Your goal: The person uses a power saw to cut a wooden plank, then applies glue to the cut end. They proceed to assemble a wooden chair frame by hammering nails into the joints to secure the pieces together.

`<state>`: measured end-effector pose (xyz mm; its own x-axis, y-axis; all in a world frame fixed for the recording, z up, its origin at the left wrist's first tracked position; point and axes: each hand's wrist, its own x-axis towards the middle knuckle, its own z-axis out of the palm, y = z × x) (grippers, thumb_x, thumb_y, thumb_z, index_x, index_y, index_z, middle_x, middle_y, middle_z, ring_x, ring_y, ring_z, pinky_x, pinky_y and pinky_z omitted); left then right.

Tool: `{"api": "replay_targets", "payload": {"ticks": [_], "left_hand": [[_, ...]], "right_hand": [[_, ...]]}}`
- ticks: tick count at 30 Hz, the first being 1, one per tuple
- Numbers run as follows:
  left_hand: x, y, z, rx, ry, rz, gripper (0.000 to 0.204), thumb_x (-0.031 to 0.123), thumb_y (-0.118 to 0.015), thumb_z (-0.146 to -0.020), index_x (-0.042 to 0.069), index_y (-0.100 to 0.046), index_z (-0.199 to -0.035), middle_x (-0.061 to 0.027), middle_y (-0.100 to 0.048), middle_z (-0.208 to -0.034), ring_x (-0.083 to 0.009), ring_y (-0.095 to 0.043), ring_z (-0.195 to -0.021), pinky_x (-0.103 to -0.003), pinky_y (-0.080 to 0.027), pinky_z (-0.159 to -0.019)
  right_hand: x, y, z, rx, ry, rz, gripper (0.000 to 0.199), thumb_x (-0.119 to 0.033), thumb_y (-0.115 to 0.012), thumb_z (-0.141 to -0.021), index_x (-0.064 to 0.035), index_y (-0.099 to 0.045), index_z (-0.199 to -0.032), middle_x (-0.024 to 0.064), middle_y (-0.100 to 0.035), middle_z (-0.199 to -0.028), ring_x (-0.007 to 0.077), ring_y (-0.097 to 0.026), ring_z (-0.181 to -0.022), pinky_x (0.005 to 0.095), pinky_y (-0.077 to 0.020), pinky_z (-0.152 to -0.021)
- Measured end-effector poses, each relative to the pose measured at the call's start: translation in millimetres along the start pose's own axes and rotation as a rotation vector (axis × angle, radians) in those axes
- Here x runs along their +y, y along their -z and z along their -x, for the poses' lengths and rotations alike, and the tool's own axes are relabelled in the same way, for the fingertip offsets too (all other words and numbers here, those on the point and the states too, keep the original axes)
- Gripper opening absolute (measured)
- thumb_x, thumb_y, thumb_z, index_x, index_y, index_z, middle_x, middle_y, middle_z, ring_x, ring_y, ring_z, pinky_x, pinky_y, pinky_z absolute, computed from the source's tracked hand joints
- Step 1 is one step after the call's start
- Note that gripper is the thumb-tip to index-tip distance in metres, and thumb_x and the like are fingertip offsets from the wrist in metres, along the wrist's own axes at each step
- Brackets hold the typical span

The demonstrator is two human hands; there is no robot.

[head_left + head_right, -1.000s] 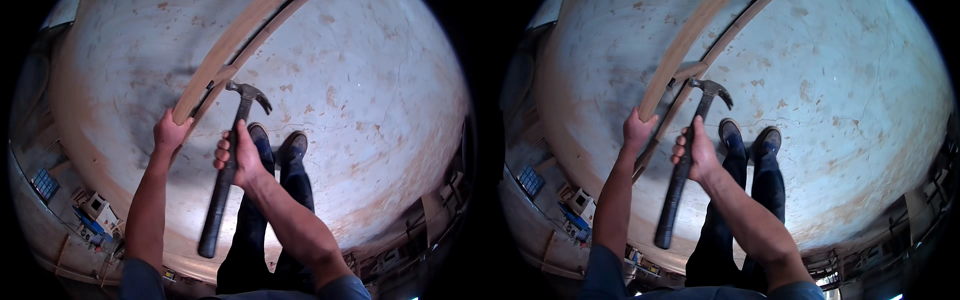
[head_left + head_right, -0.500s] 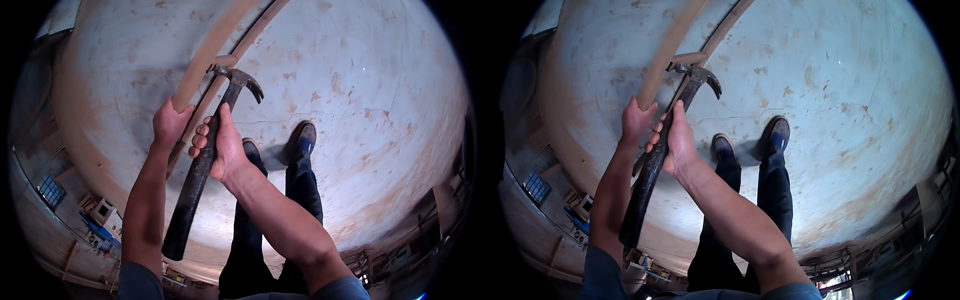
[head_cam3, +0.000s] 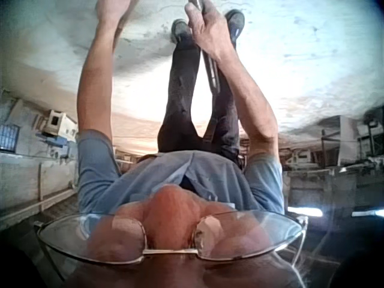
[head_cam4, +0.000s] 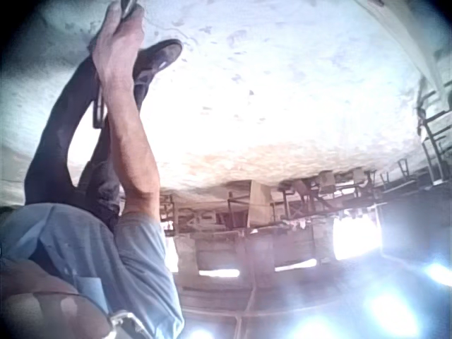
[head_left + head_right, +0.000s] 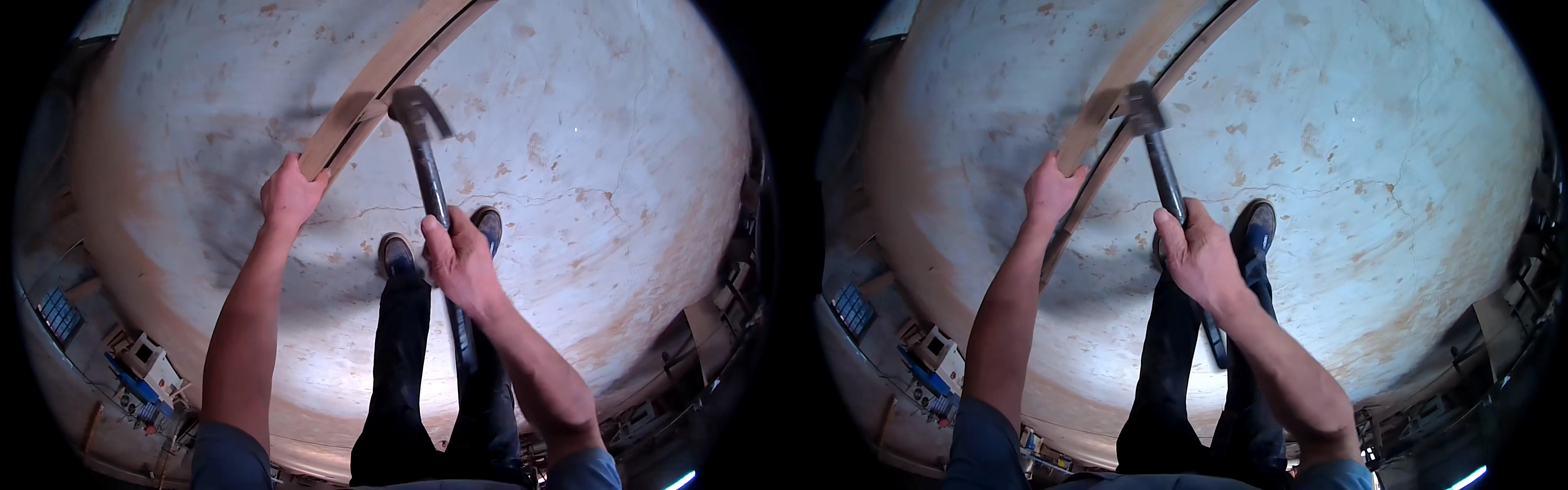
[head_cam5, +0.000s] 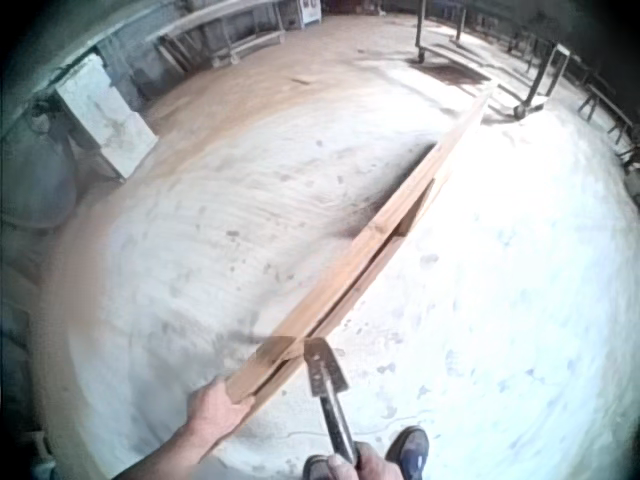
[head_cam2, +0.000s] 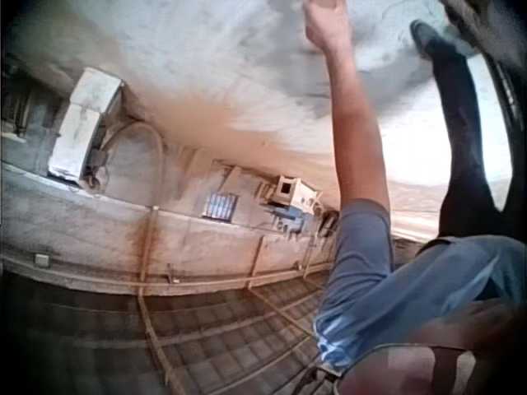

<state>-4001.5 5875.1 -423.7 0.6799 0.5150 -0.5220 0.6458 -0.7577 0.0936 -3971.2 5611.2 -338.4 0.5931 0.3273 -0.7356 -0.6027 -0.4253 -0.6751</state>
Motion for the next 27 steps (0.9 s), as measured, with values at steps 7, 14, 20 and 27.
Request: {"api": "replay_targets", "payload": {"ticks": [7, 14, 20, 27], "left_hand": [[-3, 0, -1, -0.025, -0.008, 0.007, 0.051, 0.042, -0.07, -0.081, 0.01, -0.058, -0.118, -0.0189, -0.07, -0.102, -0.0395, -0.065, -0.1, -0.048, -0.051, -0.087], [4, 7, 0, -0.063, 0.015, 0.02, 0.056, 0.044, -0.071, -0.08, 0.006, -0.059, -0.119, -0.0202, -0.07, -0.105, -0.0391, -0.065, -0.103, -0.047, -0.051, -0.09], [-24, 6, 7, 0.016, -0.18, 0.136, 0.079, 0.042, -0.072, -0.082, 0.006, -0.038, -0.143, -0.0227, -0.058, -0.13, -0.0376, -0.056, -0.12, -0.044, -0.046, -0.099], [-260, -6, 105, -0.013, -0.12, 0.259, 0.084, 0.032, -0.069, -0.086, 0.003, -0.025, -0.151, -0.0227, -0.048, -0.141, -0.0353, -0.046, -0.132, -0.042, -0.038, -0.108]], "right_hand": [[-21, -3, -31, -0.035, 0.19, 0.703, 0.047, -0.048, -0.051, -0.098, -0.0008, -0.053, -0.096, 0.0238, -0.064, -0.075, 0.0443, -0.064, -0.075, 0.0505, -0.0517, -0.067], [-4, -24, -32, 0.058, 0.242, 0.644, 0.045, -0.044, -0.056, -0.097, -0.0001, -0.053, -0.087, 0.0242, -0.06, -0.066, 0.0452, -0.062, -0.066, 0.0486, -0.0487, -0.058], [19, -35, -45, 0.205, 0.47, 0.717, 0.049, -0.049, -0.055, -0.096, -0.002, -0.052, -0.082, 0.0239, -0.058, -0.059, 0.0452, -0.06, -0.06, 0.0513, -0.0476, -0.05], [22, -47, -50, 0.302, 0.619, 0.679, 0.047, -0.042, -0.055, -0.099, -0.0014, -0.053, -0.074, 0.0238, -0.054, -0.056, 0.0425, -0.059, -0.054, 0.0461, -0.0433, -0.042]]}}
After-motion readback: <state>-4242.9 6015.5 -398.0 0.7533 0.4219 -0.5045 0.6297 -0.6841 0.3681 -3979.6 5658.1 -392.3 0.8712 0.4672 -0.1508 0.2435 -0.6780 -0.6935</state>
